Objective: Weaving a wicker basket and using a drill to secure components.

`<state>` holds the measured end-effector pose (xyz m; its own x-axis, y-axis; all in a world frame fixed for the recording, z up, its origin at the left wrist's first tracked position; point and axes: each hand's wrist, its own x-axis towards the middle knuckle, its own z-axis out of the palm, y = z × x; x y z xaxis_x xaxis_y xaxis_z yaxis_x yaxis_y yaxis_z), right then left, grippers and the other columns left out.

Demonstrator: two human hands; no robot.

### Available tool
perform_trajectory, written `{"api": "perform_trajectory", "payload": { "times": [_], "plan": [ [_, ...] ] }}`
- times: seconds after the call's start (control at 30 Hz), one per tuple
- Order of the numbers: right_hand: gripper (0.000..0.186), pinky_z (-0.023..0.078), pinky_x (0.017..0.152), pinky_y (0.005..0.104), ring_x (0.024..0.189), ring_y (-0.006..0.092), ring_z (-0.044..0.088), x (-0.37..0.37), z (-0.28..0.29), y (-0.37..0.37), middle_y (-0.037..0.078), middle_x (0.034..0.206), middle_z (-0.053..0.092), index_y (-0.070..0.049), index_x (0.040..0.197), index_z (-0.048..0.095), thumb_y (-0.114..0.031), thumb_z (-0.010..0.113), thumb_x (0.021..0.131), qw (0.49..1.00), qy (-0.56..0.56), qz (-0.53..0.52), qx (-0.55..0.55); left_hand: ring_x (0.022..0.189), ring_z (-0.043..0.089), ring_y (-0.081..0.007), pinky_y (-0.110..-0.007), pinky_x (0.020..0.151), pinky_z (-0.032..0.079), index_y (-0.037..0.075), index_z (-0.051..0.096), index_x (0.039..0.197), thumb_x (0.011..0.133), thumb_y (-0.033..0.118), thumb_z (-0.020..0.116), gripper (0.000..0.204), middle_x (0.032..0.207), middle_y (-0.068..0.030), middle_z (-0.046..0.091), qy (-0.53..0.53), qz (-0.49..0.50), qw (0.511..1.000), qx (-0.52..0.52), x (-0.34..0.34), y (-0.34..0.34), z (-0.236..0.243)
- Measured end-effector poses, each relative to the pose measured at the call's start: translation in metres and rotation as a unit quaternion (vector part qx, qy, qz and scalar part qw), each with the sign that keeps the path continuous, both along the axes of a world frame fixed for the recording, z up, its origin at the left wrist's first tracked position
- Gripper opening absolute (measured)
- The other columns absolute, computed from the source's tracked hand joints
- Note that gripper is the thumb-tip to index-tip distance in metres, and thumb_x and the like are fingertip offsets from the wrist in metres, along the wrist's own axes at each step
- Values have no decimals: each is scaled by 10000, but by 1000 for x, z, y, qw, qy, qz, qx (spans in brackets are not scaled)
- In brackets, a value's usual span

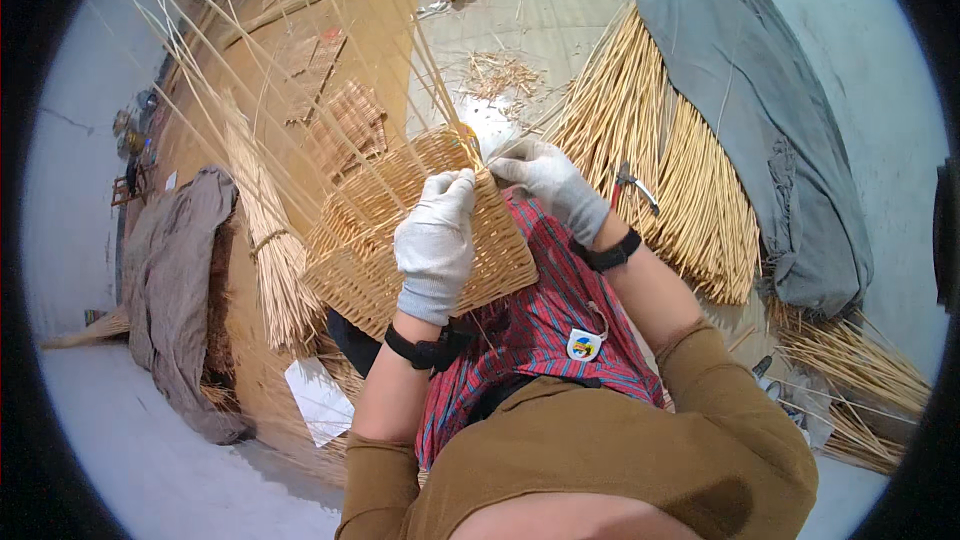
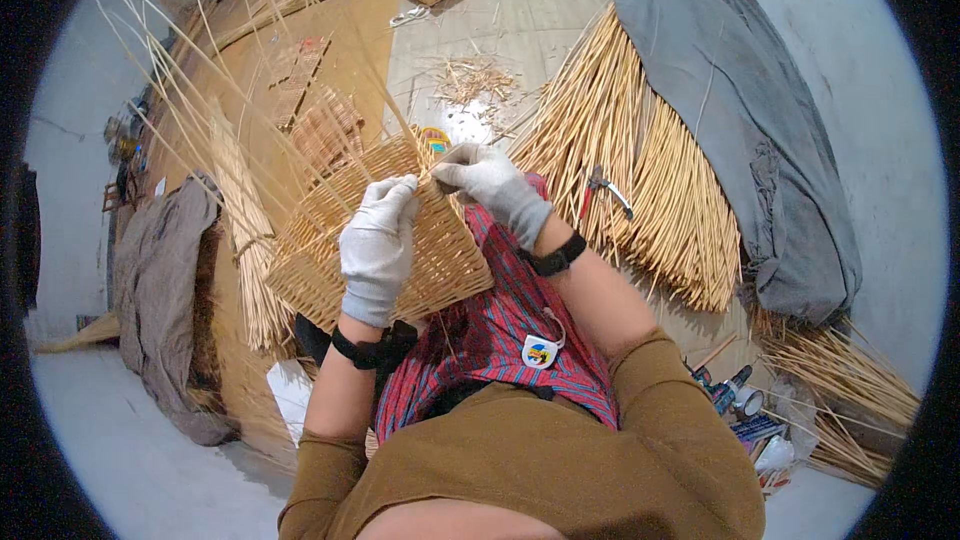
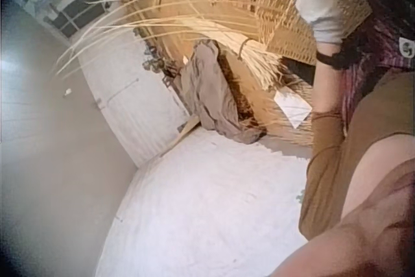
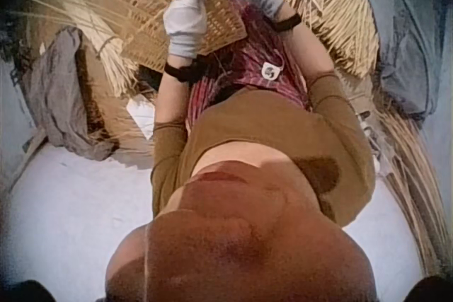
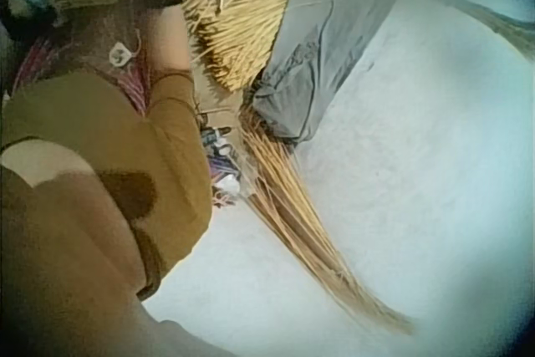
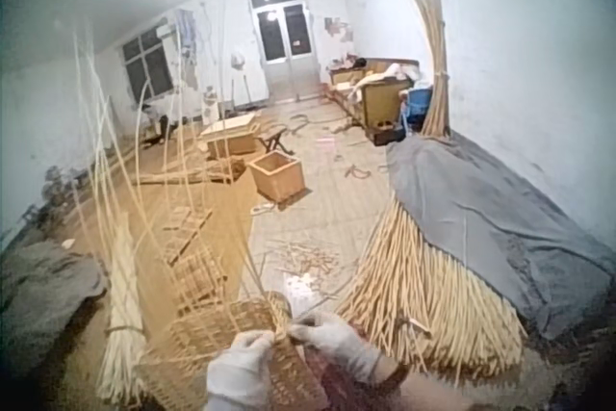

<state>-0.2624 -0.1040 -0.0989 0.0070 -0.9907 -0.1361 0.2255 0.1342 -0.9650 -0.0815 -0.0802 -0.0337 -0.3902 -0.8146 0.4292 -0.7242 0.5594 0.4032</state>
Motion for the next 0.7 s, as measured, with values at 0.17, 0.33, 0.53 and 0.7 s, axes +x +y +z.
{"api": "perform_trajectory", "payload": {
  "times": [0.17,0.33,0.53,0.7],
  "plan": [
    [244,480,698,227,768,83,572,2,-7,-4,-2,937,653,-53,1145,650,-193,624,947,997,10,62,44,968,679,-297,-348,835,540,70,684,1119,859,2,651,270,1061,-148,677,38,-3,998,59,6,-1,-2],
    [360,497,887,268,1073,127,588,15,-11,21,88,1139,645,-1,1276,582,-163,601,956,995,-38,-43,-87,995,670,-324,-352,874,536,68,666,1124,842,-13,628,296,1059,-145,674,83,-41,995,27,8,-5,-10],
    [212,513,813,268,896,128,633,2,7,11,35,938,695,-17,1137,672,-108,584,968,973,109,-75,-191,984,673,-318,-369,818,549,97,648,1146,897,68,628,252,1120,-122,661,52,3,997,48,2,4,-6],
    [194,492,579,231,708,102,597,-73,23,-10,49,889,682,-42,1135,673,-110,589,973,860,-224,-438,-132,937,684,-296,-359,754,554,145,624,1251,910,110,648,344,1121,-99,659,15,15,998,53,5,8,-6]
  ]
}}
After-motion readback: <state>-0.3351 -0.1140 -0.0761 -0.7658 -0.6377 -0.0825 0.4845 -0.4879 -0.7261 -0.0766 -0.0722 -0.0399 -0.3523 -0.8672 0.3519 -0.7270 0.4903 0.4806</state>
